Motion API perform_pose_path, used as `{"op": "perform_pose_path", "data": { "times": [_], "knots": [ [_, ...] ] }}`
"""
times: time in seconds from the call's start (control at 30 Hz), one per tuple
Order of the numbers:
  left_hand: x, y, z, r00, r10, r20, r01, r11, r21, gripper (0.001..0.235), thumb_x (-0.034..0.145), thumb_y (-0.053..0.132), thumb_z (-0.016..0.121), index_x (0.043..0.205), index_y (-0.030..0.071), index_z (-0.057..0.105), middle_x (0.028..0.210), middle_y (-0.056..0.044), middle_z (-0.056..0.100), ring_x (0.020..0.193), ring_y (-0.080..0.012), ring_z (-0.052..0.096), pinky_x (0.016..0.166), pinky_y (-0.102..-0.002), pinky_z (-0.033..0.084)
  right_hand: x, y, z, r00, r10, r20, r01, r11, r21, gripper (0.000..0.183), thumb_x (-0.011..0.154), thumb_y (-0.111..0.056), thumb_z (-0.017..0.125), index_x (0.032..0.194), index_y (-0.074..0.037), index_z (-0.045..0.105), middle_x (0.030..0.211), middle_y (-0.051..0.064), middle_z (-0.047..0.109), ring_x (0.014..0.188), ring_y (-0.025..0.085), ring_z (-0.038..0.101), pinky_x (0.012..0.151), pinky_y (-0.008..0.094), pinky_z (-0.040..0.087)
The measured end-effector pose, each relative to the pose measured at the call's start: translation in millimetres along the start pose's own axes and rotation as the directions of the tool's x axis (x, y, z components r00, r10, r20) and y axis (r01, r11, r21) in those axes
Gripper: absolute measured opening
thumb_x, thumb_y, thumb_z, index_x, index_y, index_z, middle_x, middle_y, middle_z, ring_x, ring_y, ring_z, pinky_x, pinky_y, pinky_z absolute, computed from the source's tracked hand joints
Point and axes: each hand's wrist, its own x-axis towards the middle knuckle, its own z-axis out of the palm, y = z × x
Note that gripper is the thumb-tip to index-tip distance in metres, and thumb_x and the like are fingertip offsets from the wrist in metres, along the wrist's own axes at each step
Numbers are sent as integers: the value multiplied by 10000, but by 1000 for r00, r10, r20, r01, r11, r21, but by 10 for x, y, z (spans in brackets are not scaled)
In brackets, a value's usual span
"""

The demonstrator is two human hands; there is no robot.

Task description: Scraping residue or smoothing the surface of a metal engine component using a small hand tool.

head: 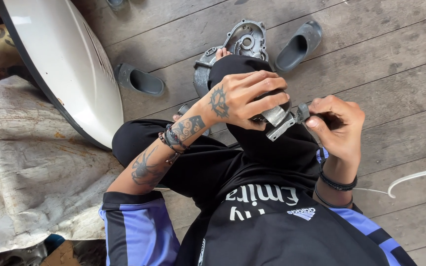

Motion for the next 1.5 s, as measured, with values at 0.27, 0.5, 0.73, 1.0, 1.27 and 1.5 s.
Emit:
{"op": "perform_pose_path", "data": {
  "times": [0.27, 0.5, 0.73, 1.0, 1.27, 1.5],
  "knots": [
    [-26, -34, -38, 998, -66, 12, 67, 997, -48, 462, 1045, 375, 412, 1094, 22, 706, 1014, -179, 665, 847, -333, 731, 766, -386, 622, 49, 105, 62, 998, -44, -35, 46, 998, 51, 257, 968, -82, 719, 804, 68, 590, 563, 89, 488, 496, 83, 378, 464, 237, 334],
    [43, 2, -176, 909, -388, 154, 403, 912, -81, 489, 879, 383, 686, 1245, 87, 557, 1177, -126, 624, 982, -283, 716, 737, -335, 630, 23, -90, 229, 991, 111, -70, -115, 992, -53, 277, 996, -197, 698, 859, 10, 574, 637, 50, 486, 585, 76, 426, 525, 237, 354],
    [253, -60, -304, 769, -585, 257, 637, 735, -233, 604, 818, 299, 715, 1306, 97, 422, 1238, -94, 565, 1109, -258, 639, 969, -372, 566, 125, -139, 380, 920, 307, -244, -308, 951, 38, 320, 1098, -360, 558, 1274, -139, 407, 744, 45, 498, 671, 109, 528, 525, 174, 355],
    [304, -218, -300, 632, -703, 326, 768, 512, -385, 604, 900, 416, 666, 1302, 37, 420, 1278, -78, 527, 1229, -226, 561, 1137, -382, 473, 289, -144, 462, 921, 307, -241, -265, 945, 189, 254, 1054, -253, 589, 1135, -146, 373, 747, 87, 446, 544, 160, 438, 418, 240, 370],
    [427, -369, -355, 682, -578, 447, 721, 431, -543, 487, 917, 319, 672, 1276, 57, 473, 1221, -28, 519, 1150, -174, 525, 1064, -341, 454, 159, 19, 409, 961, 218, -173, -164, 946, 280, 235, 1020, -191, 625, 1007, -99, 409, 685, 56, 402, 415, 164, 406, 384, 263, 374],
    [363, -371, -274, 677, -595, 433, 709, 368, -601, 556, 924, 425, 623, 1320, 78, 444, 1225, -25, 498, 1131, -162, 501, 1032, -319, 425, -72, 10, 584, 969, 248, 7, -232, 893, 387, 124, 1023, -149, 573, 936, -74, 527, 765, 153, 568, 449, 189, 512, 421, 240, 391]
  ]
}}
